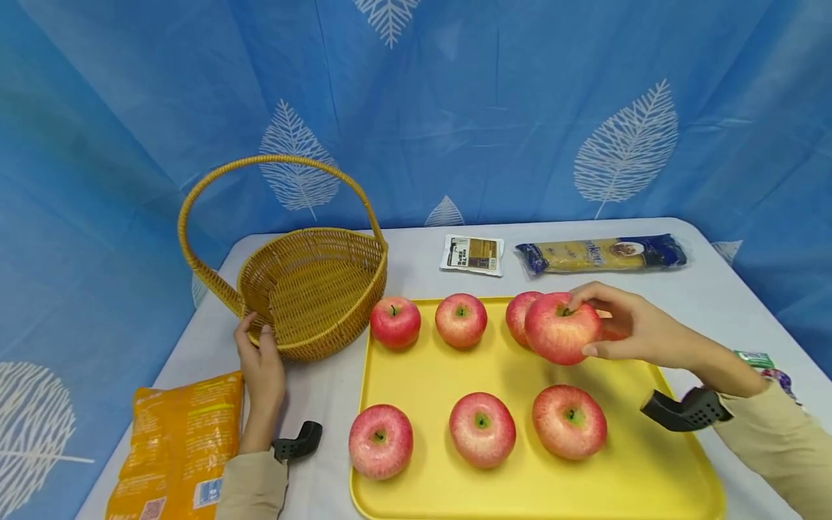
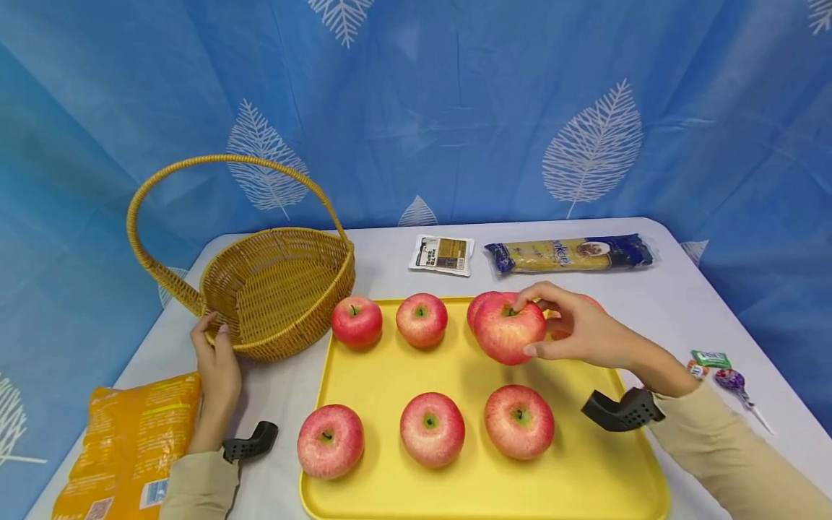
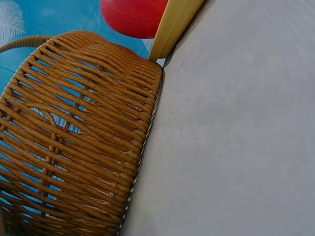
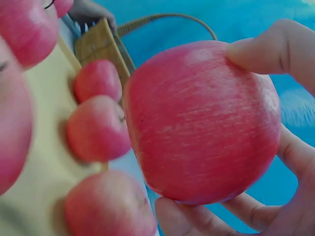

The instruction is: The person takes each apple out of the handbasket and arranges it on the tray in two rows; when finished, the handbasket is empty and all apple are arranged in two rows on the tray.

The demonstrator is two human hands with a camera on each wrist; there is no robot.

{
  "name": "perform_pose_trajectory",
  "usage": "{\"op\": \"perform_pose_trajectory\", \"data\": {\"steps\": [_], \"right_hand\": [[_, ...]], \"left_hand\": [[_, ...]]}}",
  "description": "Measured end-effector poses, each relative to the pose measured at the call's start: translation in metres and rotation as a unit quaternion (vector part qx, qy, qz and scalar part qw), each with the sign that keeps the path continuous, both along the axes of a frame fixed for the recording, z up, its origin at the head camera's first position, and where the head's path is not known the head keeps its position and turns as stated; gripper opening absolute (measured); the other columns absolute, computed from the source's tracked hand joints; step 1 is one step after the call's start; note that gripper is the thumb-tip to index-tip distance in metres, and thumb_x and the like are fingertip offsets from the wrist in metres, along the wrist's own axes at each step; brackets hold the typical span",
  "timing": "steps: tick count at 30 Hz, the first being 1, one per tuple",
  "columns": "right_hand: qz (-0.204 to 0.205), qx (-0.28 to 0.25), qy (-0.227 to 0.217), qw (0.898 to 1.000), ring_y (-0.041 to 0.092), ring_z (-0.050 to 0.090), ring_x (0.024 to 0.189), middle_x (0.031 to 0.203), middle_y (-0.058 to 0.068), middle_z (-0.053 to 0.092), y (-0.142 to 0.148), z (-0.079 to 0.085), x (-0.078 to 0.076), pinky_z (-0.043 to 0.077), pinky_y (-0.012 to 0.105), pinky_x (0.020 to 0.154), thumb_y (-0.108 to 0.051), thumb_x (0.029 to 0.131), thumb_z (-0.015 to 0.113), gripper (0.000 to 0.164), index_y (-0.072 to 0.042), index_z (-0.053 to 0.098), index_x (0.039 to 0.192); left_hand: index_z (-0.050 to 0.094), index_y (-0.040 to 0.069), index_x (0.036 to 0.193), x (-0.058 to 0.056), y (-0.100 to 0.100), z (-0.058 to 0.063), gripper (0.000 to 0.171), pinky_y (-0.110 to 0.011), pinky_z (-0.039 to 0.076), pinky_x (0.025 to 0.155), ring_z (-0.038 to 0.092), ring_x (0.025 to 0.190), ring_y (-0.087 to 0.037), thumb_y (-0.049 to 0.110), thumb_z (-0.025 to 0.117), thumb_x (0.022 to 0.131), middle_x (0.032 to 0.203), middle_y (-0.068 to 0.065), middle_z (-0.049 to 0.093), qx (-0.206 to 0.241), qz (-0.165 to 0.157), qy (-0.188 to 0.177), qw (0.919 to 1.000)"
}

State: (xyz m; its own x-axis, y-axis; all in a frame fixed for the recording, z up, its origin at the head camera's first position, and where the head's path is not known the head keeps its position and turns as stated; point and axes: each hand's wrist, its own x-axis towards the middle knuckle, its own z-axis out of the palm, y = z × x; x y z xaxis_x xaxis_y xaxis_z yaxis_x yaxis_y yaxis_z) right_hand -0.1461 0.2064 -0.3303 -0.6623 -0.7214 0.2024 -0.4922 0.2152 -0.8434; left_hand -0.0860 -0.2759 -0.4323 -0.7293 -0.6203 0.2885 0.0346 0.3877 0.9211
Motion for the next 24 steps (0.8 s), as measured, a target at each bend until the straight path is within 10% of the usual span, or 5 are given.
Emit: {"op": "perform_pose_trajectory", "data": {"steps": [12,24], "right_hand": [[-0.155,0.098,0.033,0.983,-0.012,0.04,0.107,0.118,-0.016,0.046,0.089,-0.051,0.048,0.046,0.012,0.073,0.01,0.071,0.067,0.053,-0.005,0.047,0.117],[-0.227,0.124,-0.027,0.966,-0.021,0.037,0.1,0.117,-0.03,0.039,0.11,-0.09,0.081,0.046,0.014,0.066,0.004,0.076,0.066,0.042,-0.006,0.049,0.113]], "left_hand": [[0.031,0.01,0.135,-0.003,0.0,-0.001,0.043,-0.047,0.015,0.11,0.017,0.138,-0.023,0.03,0.033,0.097,0.147,-0.011,0.023,-0.004,0.003,0.005,1.0],[0.03,0.009,0.135,0.0,-0.001,-0.002,0.044,-0.047,0.014,0.111,0.017,0.138,-0.024,0.031,0.033,0.097,0.147,-0.011,0.024,-0.008,0.007,-0.002,0.9999]]}}
